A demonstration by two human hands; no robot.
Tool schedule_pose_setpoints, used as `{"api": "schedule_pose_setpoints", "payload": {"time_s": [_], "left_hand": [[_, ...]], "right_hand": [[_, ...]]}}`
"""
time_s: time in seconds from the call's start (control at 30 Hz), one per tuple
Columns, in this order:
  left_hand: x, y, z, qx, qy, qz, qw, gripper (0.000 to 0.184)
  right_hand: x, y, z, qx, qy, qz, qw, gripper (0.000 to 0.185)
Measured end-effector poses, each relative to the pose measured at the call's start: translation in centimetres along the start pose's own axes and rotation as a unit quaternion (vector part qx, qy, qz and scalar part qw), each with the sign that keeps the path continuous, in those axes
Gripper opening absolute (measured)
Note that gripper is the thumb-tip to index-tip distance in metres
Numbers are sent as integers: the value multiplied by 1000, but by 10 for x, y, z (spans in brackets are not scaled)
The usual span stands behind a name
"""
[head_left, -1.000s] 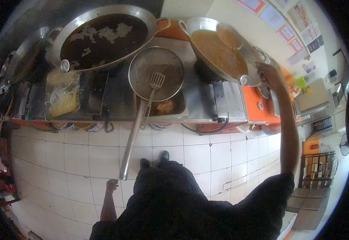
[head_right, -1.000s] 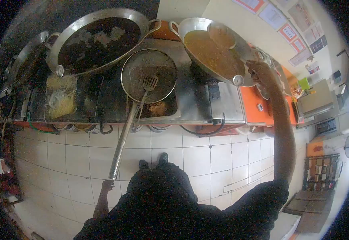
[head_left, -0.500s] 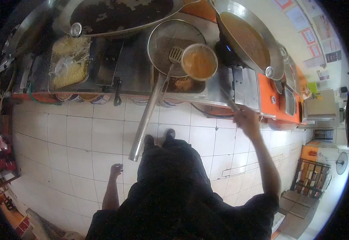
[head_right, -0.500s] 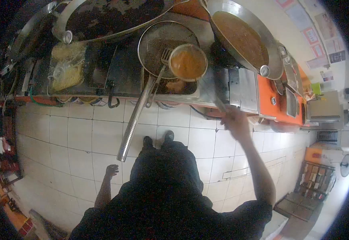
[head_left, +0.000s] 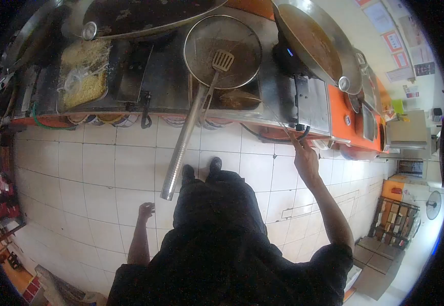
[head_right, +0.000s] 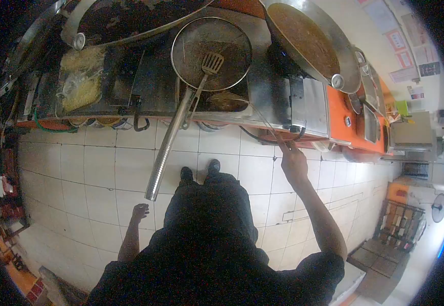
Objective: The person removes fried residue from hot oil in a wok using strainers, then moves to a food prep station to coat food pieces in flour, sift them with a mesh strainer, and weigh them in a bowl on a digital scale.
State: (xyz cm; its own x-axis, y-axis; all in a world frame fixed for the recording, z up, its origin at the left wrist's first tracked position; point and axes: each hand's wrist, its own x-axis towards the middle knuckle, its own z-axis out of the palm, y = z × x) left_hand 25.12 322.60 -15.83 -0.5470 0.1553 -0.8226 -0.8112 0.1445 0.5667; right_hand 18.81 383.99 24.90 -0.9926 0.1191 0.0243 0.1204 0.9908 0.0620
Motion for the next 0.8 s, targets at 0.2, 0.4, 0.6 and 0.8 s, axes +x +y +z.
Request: {"api": "schedule_pose_setpoints", "payload": {"time_s": [0.2,0.4,0.6,0.8], "left_hand": [[11,2,-2,-70,-37,22,997,26],[2,19,19,-76,11,61,995,21],[-1,13,19,-73,-1,73,995,21],[-11,20,22,23,10,-39,999,28]], "right_hand": [[-6,7,11,-10,10,22,1000,65],[-3,15,19,27,54,-20,998,65],[-8,19,14,45,-1,40,998,55],[10,9,-24,155,55,49,985,42]]}}
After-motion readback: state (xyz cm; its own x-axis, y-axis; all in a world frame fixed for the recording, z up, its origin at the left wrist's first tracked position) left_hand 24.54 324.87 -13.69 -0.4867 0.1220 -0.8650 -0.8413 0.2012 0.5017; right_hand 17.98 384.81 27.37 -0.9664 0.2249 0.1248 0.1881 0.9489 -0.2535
